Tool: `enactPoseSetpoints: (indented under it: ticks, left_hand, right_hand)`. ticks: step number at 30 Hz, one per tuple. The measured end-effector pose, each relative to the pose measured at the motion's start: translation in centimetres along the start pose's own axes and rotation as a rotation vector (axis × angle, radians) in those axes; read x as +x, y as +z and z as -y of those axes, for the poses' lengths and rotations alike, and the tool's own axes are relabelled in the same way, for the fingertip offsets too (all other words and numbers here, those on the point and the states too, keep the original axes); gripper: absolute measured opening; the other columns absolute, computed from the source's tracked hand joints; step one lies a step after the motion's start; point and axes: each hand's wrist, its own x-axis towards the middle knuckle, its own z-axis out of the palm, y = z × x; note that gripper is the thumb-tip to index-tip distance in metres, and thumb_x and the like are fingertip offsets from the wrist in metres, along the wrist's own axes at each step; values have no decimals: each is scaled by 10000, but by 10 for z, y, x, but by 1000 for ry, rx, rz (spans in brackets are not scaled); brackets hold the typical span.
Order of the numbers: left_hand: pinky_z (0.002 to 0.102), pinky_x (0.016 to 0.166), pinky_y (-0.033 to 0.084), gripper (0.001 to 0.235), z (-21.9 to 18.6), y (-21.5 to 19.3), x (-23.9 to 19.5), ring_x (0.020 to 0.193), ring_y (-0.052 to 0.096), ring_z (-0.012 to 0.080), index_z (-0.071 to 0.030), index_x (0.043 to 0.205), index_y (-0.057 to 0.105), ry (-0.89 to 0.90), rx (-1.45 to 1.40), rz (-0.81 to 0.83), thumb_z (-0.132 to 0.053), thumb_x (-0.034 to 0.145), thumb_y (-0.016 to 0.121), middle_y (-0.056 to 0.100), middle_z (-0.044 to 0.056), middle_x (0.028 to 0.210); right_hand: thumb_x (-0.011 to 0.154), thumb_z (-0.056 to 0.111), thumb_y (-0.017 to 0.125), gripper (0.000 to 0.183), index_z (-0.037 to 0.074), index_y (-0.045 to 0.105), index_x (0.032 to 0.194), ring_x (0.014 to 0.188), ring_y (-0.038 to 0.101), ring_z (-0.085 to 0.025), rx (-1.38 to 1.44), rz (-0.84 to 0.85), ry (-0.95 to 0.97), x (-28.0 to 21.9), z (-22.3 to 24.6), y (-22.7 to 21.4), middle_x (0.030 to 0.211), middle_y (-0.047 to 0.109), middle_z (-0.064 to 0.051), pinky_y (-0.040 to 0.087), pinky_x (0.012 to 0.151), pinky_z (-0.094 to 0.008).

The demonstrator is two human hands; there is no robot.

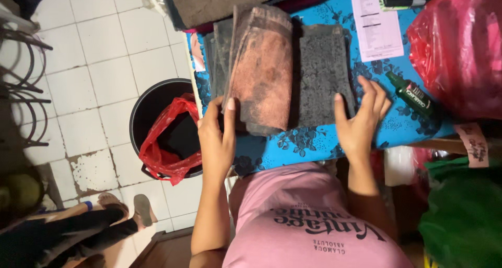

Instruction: The person folds several small cloths on a table, using a small green tool to smooth them. The folded cloths are then placed into a red plastic bag inside a black bucket.

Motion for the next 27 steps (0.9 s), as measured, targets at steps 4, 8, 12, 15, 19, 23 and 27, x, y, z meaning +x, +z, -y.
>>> enactPoseSetpoints:
  ticks: [4,8,12,15,19,23,27]
  left_hand:
    - [422,1032,430,359,11,-9,3,1125,582,366,34,1176,647,173,113,-45,-227,1155,401,649,227,1181]
    - [435,1047,407,383,28,-26,0,1174,553,371,39,1198,657,107,192,-90,-220,1149,379,617,231,1240]
    - [345,928,515,338,44,-40,-11,1027,686,261,-10,1203,654,-317,1,49,-258,1081,459,695,147,1099]
    - [308,916,514,308,50,-42,-20,1056,661,242,-23,1228,680,-255,-191,68,-213,1091,480,697,132,1144]
    - [313,1015,482,260,50,-42,-20,1137,646,251,-19,1240,675,57,-117,-4,-162,1113,498,663,139,1217]
    - [315,987,498,276,38,-35,-15,1094,656,244,-49,1289,653,-79,-141,-9,-181,1087,519,675,120,1214]
    - [385,1122,429,400,23,-24,-10,1333,596,305,-42,1415,553,38,-60,64,-213,1058,614,625,159,1400]
  right_hand:
    - [902,260,846,712,69,507,1498,1476,444,-356,379,226,-193,0,57,-1,1555,463,-165,380,1239,-499]
    - [795,323,905,914,81,426,1536,1524,243,-460,320,337,-512,2,108,17,1622,293,-221,259,1221,-568]
    - [694,311,931,1014,112,424,1550,1519,212,-477,50,362,-593,1,128,28,1633,264,-218,270,1171,-595]
    - [661,265,926,1059,77,402,1562,1515,270,-472,-4,371,-586,6,125,30,1623,323,-218,303,1173,-586]
    - [745,171,904,1006,25,368,1584,1529,362,-440,105,343,-537,7,114,27,1606,430,-203,340,1205,-523]
    - [798,32,782,856,10,383,1555,1491,442,-389,314,307,-369,-4,94,37,1569,484,-192,380,1204,-442]
    - [976,-74,606,721,34,301,1620,1475,483,-280,791,166,-52,-28,57,63,1598,461,-149,388,1246,-369]
